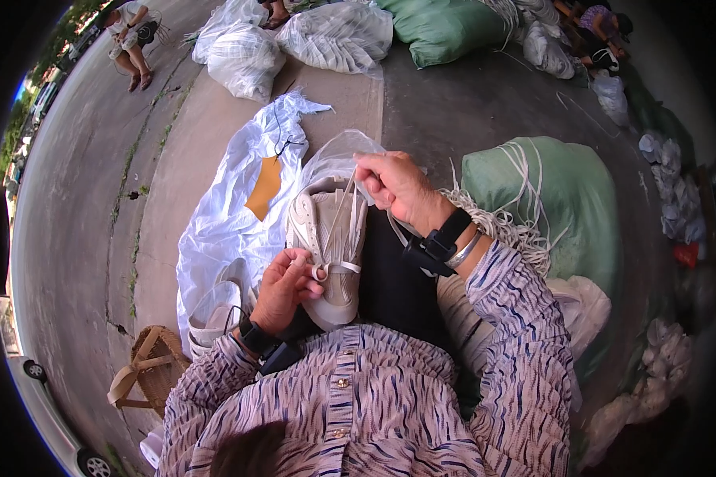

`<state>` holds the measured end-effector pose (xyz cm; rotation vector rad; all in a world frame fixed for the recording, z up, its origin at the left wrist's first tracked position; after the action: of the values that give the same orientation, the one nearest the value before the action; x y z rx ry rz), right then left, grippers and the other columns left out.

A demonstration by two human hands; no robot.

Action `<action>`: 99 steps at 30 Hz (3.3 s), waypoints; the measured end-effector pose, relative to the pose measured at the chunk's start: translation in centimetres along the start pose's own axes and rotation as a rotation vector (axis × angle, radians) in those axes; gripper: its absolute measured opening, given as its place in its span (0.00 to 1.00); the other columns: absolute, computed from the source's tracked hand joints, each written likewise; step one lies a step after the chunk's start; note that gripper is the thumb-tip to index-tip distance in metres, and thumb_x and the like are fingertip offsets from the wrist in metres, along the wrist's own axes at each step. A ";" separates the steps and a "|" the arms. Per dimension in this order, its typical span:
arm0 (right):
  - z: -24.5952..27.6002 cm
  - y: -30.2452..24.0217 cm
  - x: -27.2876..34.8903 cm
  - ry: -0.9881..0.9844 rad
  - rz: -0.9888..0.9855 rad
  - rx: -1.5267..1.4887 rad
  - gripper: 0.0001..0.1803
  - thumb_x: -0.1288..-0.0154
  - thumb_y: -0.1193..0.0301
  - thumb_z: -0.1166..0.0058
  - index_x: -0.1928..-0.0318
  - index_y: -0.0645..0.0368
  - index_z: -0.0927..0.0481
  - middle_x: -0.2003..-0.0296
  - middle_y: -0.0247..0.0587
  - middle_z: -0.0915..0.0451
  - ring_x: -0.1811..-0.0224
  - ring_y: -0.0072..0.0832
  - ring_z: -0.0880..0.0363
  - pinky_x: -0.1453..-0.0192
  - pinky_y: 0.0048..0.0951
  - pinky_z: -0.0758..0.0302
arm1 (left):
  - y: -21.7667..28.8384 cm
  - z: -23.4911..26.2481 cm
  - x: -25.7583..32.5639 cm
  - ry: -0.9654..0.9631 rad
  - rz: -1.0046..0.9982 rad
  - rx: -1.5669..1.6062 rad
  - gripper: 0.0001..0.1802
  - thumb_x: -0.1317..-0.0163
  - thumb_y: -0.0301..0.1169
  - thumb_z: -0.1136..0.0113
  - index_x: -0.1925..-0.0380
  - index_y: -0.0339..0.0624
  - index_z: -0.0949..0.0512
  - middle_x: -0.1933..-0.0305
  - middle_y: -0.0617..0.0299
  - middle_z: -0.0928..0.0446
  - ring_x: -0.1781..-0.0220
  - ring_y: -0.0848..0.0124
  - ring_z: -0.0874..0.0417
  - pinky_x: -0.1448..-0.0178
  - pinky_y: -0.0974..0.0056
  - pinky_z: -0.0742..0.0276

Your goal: Insert and thread a shoelace through the eyelets of a sneaker.

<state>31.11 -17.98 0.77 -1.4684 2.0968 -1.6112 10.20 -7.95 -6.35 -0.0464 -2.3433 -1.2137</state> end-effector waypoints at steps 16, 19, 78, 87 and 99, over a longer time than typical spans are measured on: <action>-5.4 3.7 1.0 -0.415 0.243 1.603 0.15 0.46 0.63 0.49 0.74 0.65 0.21 0.80 0.48 0.23 0.78 0.33 0.23 0.70 0.32 0.27 | 0.3 -1.3 0.8 -0.165 -0.111 -0.241 0.08 0.34 0.25 0.50 0.57 0.38 0.34 0.68 0.61 0.26 0.72 0.73 0.20 0.65 0.72 0.23; -3.2 4.7 1.4 -0.365 0.062 1.262 0.13 0.46 0.66 0.47 0.72 0.66 0.20 0.80 0.50 0.23 0.77 0.32 0.23 0.68 0.31 0.27 | 0.4 -1.2 1.0 -0.170 -0.114 -0.237 0.08 0.34 0.25 0.50 0.56 0.38 0.34 0.68 0.60 0.25 0.72 0.73 0.20 0.64 0.72 0.23; -9.6 -8.7 12.8 -0.106 1.051 1.368 0.10 0.50 0.69 0.38 0.75 0.60 0.27 0.76 0.42 0.27 0.74 0.41 0.25 0.71 0.35 0.28 | 6.4 -9.0 -1.6 -0.411 -0.543 -1.658 0.09 0.47 0.33 0.41 0.66 0.44 0.23 0.66 0.60 0.23 0.66 0.63 0.20 0.65 0.61 0.24; 5.4 -5.5 14.0 0.225 0.451 0.497 0.13 0.36 0.65 0.46 0.73 0.62 0.22 0.80 0.30 0.26 0.86 0.10 0.39 0.83 0.14 0.43 | 15.2 3.3 -0.1 -0.034 -0.359 0.357 0.15 0.29 0.41 0.59 0.72 0.47 0.34 0.78 0.70 0.38 0.75 0.75 0.33 0.62 0.65 0.31; 37.5 3.9 29.6 1.162 0.091 0.186 0.18 0.37 0.54 0.48 0.74 0.55 0.29 0.79 0.38 0.25 0.94 0.14 0.50 0.91 0.18 0.56 | 25.7 50.8 25.9 1.287 -0.550 -0.027 0.08 0.37 0.34 0.57 0.71 0.45 0.30 0.79 0.64 0.35 0.80 0.70 0.36 0.78 0.64 0.40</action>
<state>35.57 -65.25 -5.49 -0.2916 2.2174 -2.9202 -26.94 41.93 0.25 1.0843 -1.1879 -0.9893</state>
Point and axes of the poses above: each hand's wrist, its own x-axis away from the middle knuckle, its own z-axis out of the back of the hand, y = z × x, the point moved 6 cm from there along -x, towards the middle knuckle
